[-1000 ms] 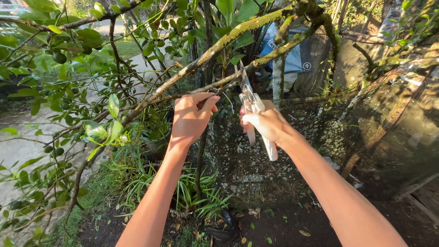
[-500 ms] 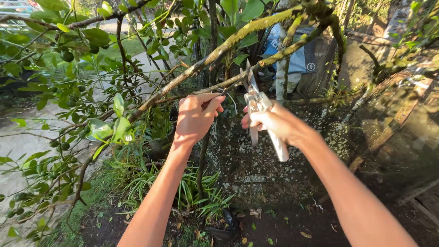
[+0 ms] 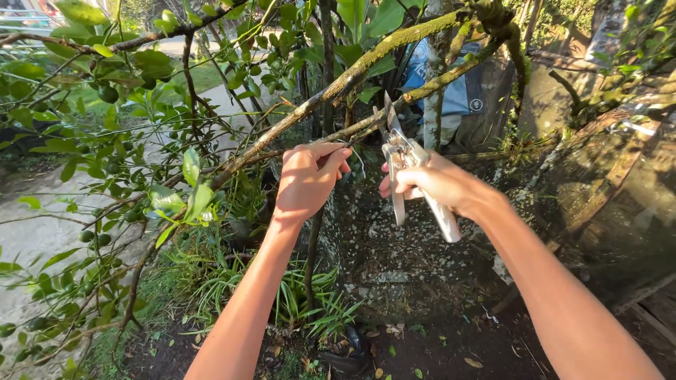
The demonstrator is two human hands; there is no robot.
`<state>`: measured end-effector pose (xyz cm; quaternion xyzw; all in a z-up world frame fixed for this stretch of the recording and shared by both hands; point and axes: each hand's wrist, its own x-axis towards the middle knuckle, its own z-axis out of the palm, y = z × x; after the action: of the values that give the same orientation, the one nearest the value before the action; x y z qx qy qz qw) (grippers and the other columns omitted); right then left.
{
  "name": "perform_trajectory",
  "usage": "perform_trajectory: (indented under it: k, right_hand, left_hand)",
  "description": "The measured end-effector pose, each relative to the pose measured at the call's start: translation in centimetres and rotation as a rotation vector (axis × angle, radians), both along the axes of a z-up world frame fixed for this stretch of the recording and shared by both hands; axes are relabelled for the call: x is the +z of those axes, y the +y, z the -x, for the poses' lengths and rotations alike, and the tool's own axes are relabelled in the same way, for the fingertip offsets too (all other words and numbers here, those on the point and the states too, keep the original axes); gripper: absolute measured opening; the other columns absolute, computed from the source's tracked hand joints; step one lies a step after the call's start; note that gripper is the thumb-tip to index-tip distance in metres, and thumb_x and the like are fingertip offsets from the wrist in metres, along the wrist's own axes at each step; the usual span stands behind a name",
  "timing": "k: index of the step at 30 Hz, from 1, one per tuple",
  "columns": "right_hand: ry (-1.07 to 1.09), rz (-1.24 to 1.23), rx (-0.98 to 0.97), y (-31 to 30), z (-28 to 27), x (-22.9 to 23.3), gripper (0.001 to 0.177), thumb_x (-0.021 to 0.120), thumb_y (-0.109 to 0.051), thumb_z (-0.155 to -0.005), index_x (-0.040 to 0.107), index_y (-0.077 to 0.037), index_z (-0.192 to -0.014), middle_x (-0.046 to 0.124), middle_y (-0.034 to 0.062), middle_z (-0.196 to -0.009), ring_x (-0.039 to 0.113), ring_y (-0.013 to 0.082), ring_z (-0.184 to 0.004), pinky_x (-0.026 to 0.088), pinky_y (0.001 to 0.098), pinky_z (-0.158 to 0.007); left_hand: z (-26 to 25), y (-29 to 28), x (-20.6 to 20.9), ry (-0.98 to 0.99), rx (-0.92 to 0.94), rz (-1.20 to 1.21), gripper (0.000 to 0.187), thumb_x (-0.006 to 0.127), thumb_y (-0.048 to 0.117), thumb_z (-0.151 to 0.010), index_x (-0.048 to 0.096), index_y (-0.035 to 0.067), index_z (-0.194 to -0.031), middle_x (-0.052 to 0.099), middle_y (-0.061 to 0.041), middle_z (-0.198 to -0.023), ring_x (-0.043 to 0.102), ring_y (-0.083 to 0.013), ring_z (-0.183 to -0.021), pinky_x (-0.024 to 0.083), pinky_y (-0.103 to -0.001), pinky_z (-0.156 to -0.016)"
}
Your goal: Pruning small branches from a citrus tree using metal hand shears in an outdoor garden.
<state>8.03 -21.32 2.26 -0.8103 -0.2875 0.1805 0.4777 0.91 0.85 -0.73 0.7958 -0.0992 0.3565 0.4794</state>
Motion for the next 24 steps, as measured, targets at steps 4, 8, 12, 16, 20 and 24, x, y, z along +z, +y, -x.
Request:
perform_trajectory:
  k: [4,8,12,16,20,24]
  right_hand:
    - [-0.089,0.002,-0.114,0.8,0.3,-1.8,0.05,0.06,-0.013,-0.074,0.058,0.002,-0.122,0.074,0.0141,-0.107,0.07,0.0247,-0.11,0.052,0.0464,-0.099]
    - [-0.121,-0.058,-0.109,0.8,-0.1,-2.5,0.04,0.057,-0.012,-0.073,0.064,0.003,-0.11,0.074,0.0131,-0.108,0.067,0.0241,-0.1,0.053,0.0461,-0.093]
    - [-0.121,0.045,-0.179,0.7,0.2,-1.7,0.038,0.059,-0.013,-0.075,0.066,0.002,-0.109,0.075,0.0123,-0.11,0.067,0.0228,-0.098,0.053,0.041,-0.093]
    - [-0.016,-0.123,-0.131,0.2,-0.4,-2.3,0.041,0.06,-0.012,-0.076,0.068,-0.001,-0.115,0.073,0.0143,-0.109,0.058,0.0219,-0.089,0.049,0.0392,-0.083]
    - [-0.077,-0.099,-0.175,0.1,0.3,-1.9,0.034,0.059,-0.01,-0.073,0.064,-0.004,-0.106,0.063,0.0031,-0.091,0.057,0.0158,-0.085,0.046,0.0343,-0.08]
    - [-0.13,0.01,-0.124,-0.7,0.9,-1.6,0.021,0.058,-0.009,-0.072,0.057,0.003,-0.089,0.055,0.0074,-0.08,0.052,0.0205,-0.079,0.044,0.0389,-0.074]
  left_hand:
    - [-0.5,0.0,-0.8,0.001,-0.01,0.035,0.024,0.068,0.019,-0.095,0.078,-0.001,-0.105,0.075,-0.006,-0.074,0.067,-0.01,-0.063,0.054,-0.027,-0.059]
    - [-0.1,0.1,-0.9,0.02,-0.006,0.048,0.024,0.069,0.019,-0.094,0.078,0.001,-0.107,0.077,-0.006,-0.077,0.069,-0.0098,-0.065,0.056,-0.027,-0.062]
    - [0.2,0.0,-0.8,0.024,0.011,0.05,0.023,0.069,0.019,-0.095,0.078,0.0,-0.105,0.078,-0.007,-0.077,0.068,-0.0103,-0.064,0.057,-0.027,-0.064]
    - [0.0,-0.4,-0.6,-0.004,0.051,0.032,0.023,0.069,0.019,-0.094,0.079,0.0,-0.102,0.077,-0.007,-0.076,0.069,-0.01,-0.062,0.056,-0.027,-0.062]
    - [0.6,-0.9,-0.2,0.015,0.063,0.047,0.022,0.068,0.02,-0.093,0.079,0.001,-0.099,0.076,-0.005,-0.071,0.068,-0.01,-0.059,0.055,-0.027,-0.059]
    - [0.6,-1.0,-0.4,-0.063,0.097,-0.007,0.022,0.067,0.02,-0.095,0.079,0.001,-0.096,0.074,-0.005,-0.068,0.068,-0.0106,-0.057,0.054,-0.027,-0.06]
